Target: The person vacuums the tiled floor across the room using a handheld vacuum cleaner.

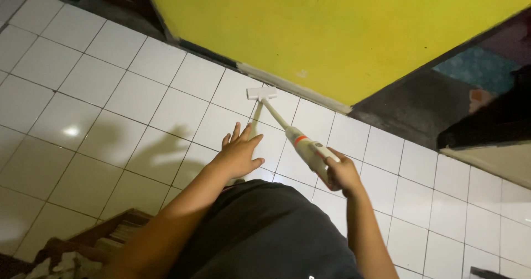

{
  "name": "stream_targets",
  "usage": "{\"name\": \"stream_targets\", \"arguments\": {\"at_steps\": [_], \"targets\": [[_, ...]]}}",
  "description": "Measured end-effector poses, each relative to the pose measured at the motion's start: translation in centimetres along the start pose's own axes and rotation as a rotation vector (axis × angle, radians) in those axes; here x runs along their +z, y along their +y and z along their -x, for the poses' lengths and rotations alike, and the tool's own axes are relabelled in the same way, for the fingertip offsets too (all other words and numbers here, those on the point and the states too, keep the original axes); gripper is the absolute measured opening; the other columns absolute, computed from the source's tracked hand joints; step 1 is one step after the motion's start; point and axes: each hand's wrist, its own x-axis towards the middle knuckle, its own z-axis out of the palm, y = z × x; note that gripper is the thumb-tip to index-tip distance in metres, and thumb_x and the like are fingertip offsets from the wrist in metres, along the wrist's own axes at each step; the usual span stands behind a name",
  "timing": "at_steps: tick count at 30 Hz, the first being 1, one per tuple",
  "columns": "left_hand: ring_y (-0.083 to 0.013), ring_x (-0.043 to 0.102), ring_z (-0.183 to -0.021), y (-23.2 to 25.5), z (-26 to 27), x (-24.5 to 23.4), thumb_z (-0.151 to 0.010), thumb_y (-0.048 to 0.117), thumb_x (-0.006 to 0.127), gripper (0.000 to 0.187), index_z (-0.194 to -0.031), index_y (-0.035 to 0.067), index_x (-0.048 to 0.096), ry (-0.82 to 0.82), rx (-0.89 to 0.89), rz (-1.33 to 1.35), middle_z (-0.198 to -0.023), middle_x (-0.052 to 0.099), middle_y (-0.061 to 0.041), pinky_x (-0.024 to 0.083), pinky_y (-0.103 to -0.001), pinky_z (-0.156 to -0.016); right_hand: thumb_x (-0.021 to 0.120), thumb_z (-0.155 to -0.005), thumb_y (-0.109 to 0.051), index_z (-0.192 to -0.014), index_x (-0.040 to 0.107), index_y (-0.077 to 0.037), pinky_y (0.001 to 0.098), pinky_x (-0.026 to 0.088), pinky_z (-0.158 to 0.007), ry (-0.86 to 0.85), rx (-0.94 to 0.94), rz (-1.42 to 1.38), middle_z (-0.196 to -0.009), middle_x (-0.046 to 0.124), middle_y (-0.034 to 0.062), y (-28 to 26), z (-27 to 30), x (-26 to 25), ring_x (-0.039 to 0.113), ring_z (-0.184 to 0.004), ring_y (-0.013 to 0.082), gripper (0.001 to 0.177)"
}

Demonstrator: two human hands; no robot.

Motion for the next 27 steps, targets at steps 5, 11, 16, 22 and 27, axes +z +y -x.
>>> {"name": "stream_targets", "arguments": {"at_steps": [5,11,16,22,27], "targets": [[-0.0393,-0.003,-0.157,1.6,-0.2,0.8,-0.089,0.042,0.069,0.077,-0.155,0.019,0.038,0.021,-0.001,0.008,-0.169,0.011,-0.016,0.011,-0.06,-0.123,0.062,-0.085,-0.016,-0.141,0.06,-0.001,0.0278,0.043,-0.045,0.106,-0.029,0.047,-0.062,0.062,0.0019,2.3,1.0,-0.8,0.052,-0.047,0.0097,0.058],[-0.0368,-0.004,-0.157,5.8,-1.4,2.2,-0.09,0.042,0.068,0.076,-0.156,0.021,0.037,-0.017,0.018,-0.005,-0.17,0.008,-0.015,0.009,-0.058,-0.123,0.065,-0.085,-0.018,-0.14,0.059,0.002,0.0299,0.04,-0.043,0.24,0.021,0.059,-0.057,0.056,0.0051,3.4,5.1,-6.0,0.048,-0.045,0.0121,0.058],[-0.0357,-0.004,-0.158,9.3,-2.2,4.2,-0.09,0.041,0.068,0.076,-0.156,0.021,0.037,-0.076,0.072,-0.049,-0.17,0.009,-0.014,0.008,-0.056,-0.124,0.065,-0.085,-0.018,-0.138,0.062,0.001,0.0311,0.038,-0.042,0.344,0.086,-0.033,-0.055,0.055,0.0063,6.7,8.9,-10.5,0.045,-0.043,0.0123,0.057],[-0.0362,-0.004,-0.158,13.0,-2.4,5.7,-0.091,0.042,0.067,0.076,-0.156,0.021,0.036,-0.118,0.09,-0.113,-0.17,0.01,-0.014,0.007,-0.057,-0.124,0.064,-0.084,-0.018,-0.138,0.062,0.003,0.0313,0.04,-0.041,0.455,0.074,-0.121,-0.057,0.058,0.0064,9.8,9.4,-12.9,0.048,-0.043,0.0124,0.058],[-0.0357,-0.003,-0.157,16.4,-2.3,5.6,-0.09,0.047,0.065,0.079,-0.157,0.021,0.033,-0.143,0.128,-0.12,-0.169,0.011,-0.014,0.007,-0.056,-0.123,0.063,-0.081,-0.023,-0.139,0.061,0.0,0.0334,0.04,-0.04,0.466,0.083,-0.102,-0.059,0.064,0.0142,10.1,8.2,-12.5,0.051,-0.04,0.0161,0.062]]}}
